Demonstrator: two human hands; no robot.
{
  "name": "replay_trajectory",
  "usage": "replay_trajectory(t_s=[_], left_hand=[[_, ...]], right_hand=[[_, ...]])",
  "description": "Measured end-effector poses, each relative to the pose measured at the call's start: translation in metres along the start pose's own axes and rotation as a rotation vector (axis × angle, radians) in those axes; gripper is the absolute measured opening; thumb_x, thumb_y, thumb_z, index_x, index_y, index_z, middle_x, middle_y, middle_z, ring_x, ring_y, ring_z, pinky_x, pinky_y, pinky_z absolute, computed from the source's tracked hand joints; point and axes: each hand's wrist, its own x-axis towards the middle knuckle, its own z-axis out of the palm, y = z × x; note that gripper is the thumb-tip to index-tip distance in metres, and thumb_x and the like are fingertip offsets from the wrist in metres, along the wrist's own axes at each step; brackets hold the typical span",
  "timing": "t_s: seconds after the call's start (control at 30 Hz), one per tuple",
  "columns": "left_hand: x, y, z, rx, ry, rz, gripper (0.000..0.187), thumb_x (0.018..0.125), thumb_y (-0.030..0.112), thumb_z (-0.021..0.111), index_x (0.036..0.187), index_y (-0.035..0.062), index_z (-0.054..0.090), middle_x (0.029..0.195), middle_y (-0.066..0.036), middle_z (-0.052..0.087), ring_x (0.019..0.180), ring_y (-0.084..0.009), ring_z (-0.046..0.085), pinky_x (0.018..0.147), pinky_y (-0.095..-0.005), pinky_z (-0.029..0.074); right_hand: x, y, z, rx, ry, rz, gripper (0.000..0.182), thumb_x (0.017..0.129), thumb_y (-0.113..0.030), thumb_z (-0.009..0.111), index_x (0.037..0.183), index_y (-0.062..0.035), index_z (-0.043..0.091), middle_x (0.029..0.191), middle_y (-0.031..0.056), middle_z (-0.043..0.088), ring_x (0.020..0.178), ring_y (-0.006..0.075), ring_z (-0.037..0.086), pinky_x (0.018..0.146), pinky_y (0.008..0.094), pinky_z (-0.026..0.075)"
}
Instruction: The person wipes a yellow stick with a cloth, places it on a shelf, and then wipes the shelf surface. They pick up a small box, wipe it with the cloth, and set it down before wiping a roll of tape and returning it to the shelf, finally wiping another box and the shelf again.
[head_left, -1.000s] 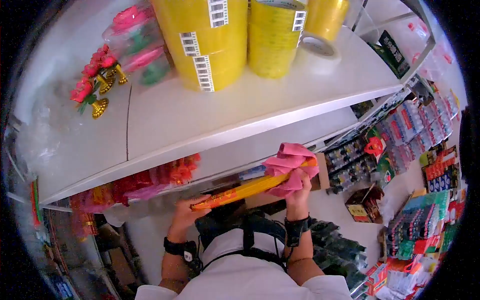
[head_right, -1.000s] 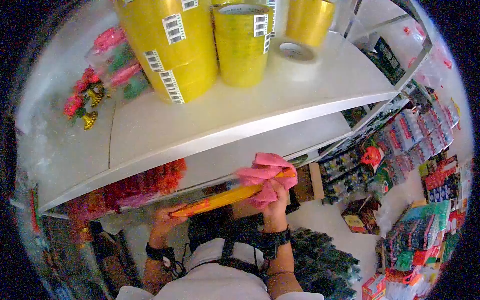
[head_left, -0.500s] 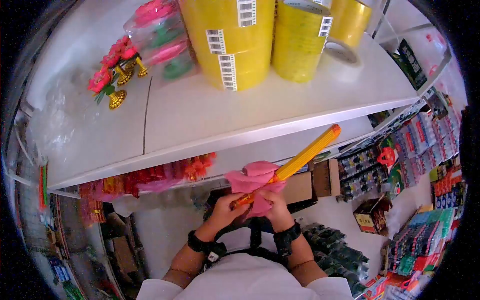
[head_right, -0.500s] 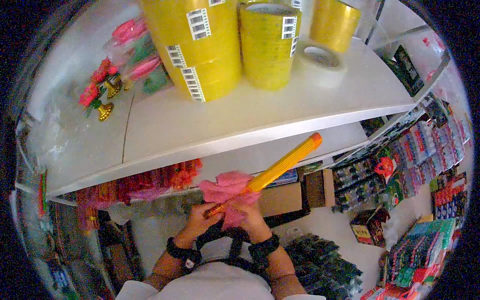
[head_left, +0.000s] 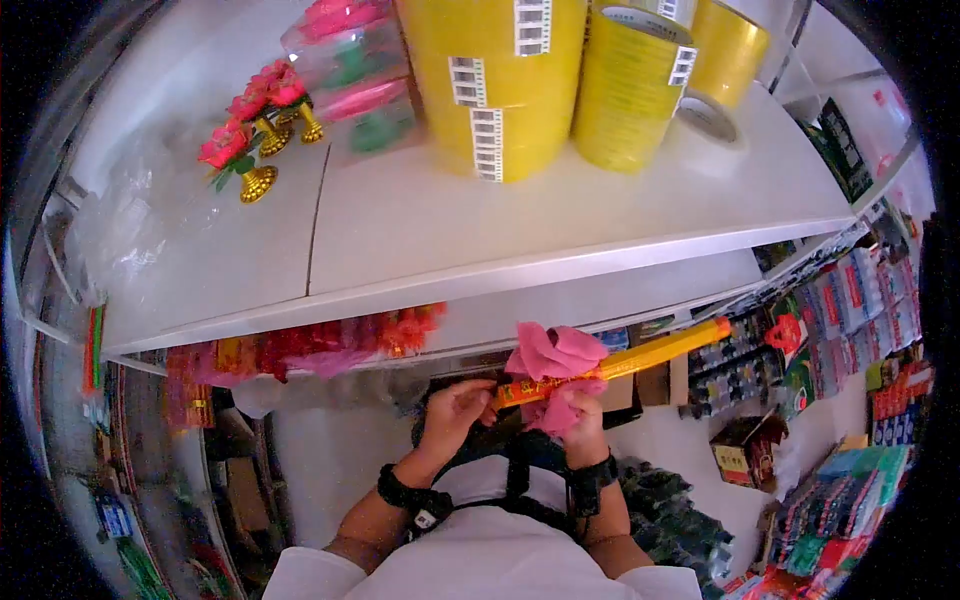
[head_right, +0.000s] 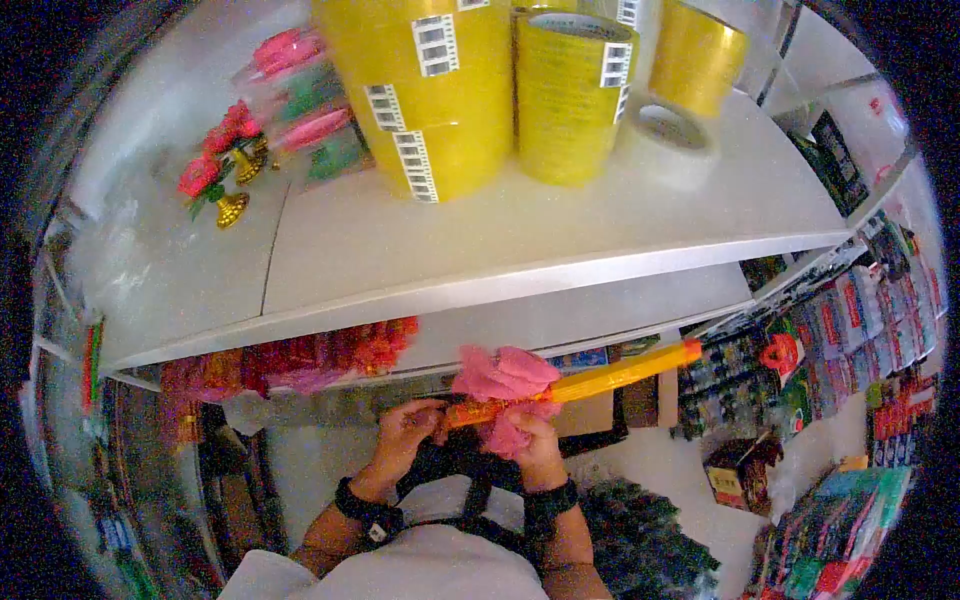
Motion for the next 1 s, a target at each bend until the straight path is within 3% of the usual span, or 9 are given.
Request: replay_trajectory(t_s=[0.07, 0.3, 0.4, 0.53, 0.6, 0.67, 0.77, 0.93, 1.0], left_hand=[[0.0, 0.006, 0.002, -0.137, -0.084, -0.016, 0.034, 0.082, 0.012, 0.048, 0.112, -0.0056, 0.044, 0.08, -0.007, 0.057, 0.066, -0.0098, 0.054, 0.064, -0.022, 0.044], [0.002, 0.024, 0.002, -0.143, -0.19, -0.078, 0.031, 0.08, 0.01, 0.051, 0.106, -0.007, 0.049, 0.077, -0.007, 0.058, 0.067, -0.0104, 0.054, 0.065, -0.0222, 0.044], [0.0, 0.022, 0.007, -0.125, -0.174, -0.037, 0.027, 0.078, 0.008, 0.055, 0.101, -0.0063, 0.052, 0.076, -0.006, 0.059, 0.065, -0.0099, 0.053, 0.063, -0.0225, 0.044], [0.002, 0.017, 0.008, 0.399, -0.045, 0.221, 0.029, 0.069, 0.004, 0.061, 0.096, -0.003, 0.055, 0.077, -0.009, 0.059, 0.065, -0.0117, 0.055, 0.061, -0.0232, 0.044], [0.004, 0.011, 0.007, 0.58, -0.025, 0.313, 0.031, 0.066, 0.005, 0.064, 0.095, -0.0017, 0.055, 0.078, -0.01, 0.059, 0.065, -0.0142, 0.057, 0.06, -0.0242, 0.045], [0.006, -0.004, 0.006, 0.668, 0.108, 0.569, 0.038, 0.058, 0.006, 0.068, 0.094, -0.0002, 0.056, 0.079, -0.013, 0.058, 0.069, -0.0216, 0.058, 0.061, -0.0273, 0.045], [0.006, -0.01, 0.001, 0.76, 0.104, 0.594, 0.041, 0.056, 0.007, 0.069, 0.095, 0.0009, 0.057, 0.082, -0.013, 0.059, 0.072, -0.027, 0.057, 0.063, -0.0304, 0.046], [0.007, -0.004, -0.004, 0.87, 0.13, 0.76, 0.04, 0.056, 0.008, 0.07, 0.093, 0.0024, 0.058, 0.085, -0.012, 0.058, 0.074, -0.0258, 0.057, 0.065, -0.0315, 0.047], [0.006, -0.002, -0.007, 0.909, 0.141, 0.798, 0.039, 0.056, 0.009, 0.071, 0.092, 0.0026, 0.058, 0.085, -0.012, 0.058, 0.075, -0.0253, 0.057, 0.066, -0.0316, 0.047]], right_hand=[[0.003, 0.004, -0.01, -0.049, 0.027, -0.032, 0.019, 0.067, -0.006, 0.054, 0.085, -0.0017, 0.052, 0.073, 0.0043, 0.055, 0.063, 0.0162, 0.053, 0.052, 0.0275, 0.045], [0.002, 0.005, 0.0, -0.172, -0.036, -0.074, 0.019, 0.069, -0.008, 0.057, 0.087, -0.0033, 0.052, 0.07, 0.0025, 0.054, 0.058, 0.0141, 0.052, 0.048, 0.0249, 0.042], [-0.003, 0.008, 0.013, -0.119, -0.069, 0.059, 0.022, 0.071, -0.01, 0.057, 0.091, -0.0032, 0.05, 0.071, 0.0032, 0.053, 0.059, 0.0147, 0.053, 0.048, 0.0257, 0.043], [-0.003, 0.021, 0.027, -0.121, 0.106, 0.195, 0.023, 0.075, -0.009, 0.054, 0.096, -0.0034, 0.048, 0.072, 0.003, 0.053, 0.056, 0.0131, 0.051, 0.046, 0.0276, 0.044], [0.002, 0.028, 0.006, -0.093, 0.038, 0.338, 0.042, 0.071, -0.008, 0.056, 0.11, -0.002, 0.042, 0.103, 0.0094, 0.05, 0.09, 0.0221, 0.052, 0.076, 0.0323, 0.045], [0.006, 0.034, 0.001, -0.1, 0.018, 0.321, 0.041, 0.071, -0.008, 0.057, 0.109, -0.0022, 0.043, 0.102, 0.009, 0.051, 0.09, 0.0216, 0.052, 0.077, 0.0321, 0.044], [0.005, 0.034, 0.015, -0.091, 0.016, 0.264, 0.039, 0.072, -0.008, 0.057, 0.108, -0.0025, 0.043, 0.1, 0.0083, 0.051, 0.091, 0.0204, 0.051, 0.078, 0.0318, 0.043], [0.006, 0.023, 0.034, -0.127, 0.04, 0.073, 0.039, 0.072, -0.008, 0.055, 0.108, -0.0026, 0.042, 0.1, 0.0074, 0.05, 0.092, 0.0189, 0.049, 0.08, 0.0316, 0.041], [0.008, 0.013, 0.031, -0.038, 0.08, 0.048, 0.03, 0.073, -0.008, 0.056, 0.101, -0.0056, 0.044, 0.083, 0.0038, 0.052, 0.07, 0.014, 0.052, 0.058, 0.025, 0.045]])
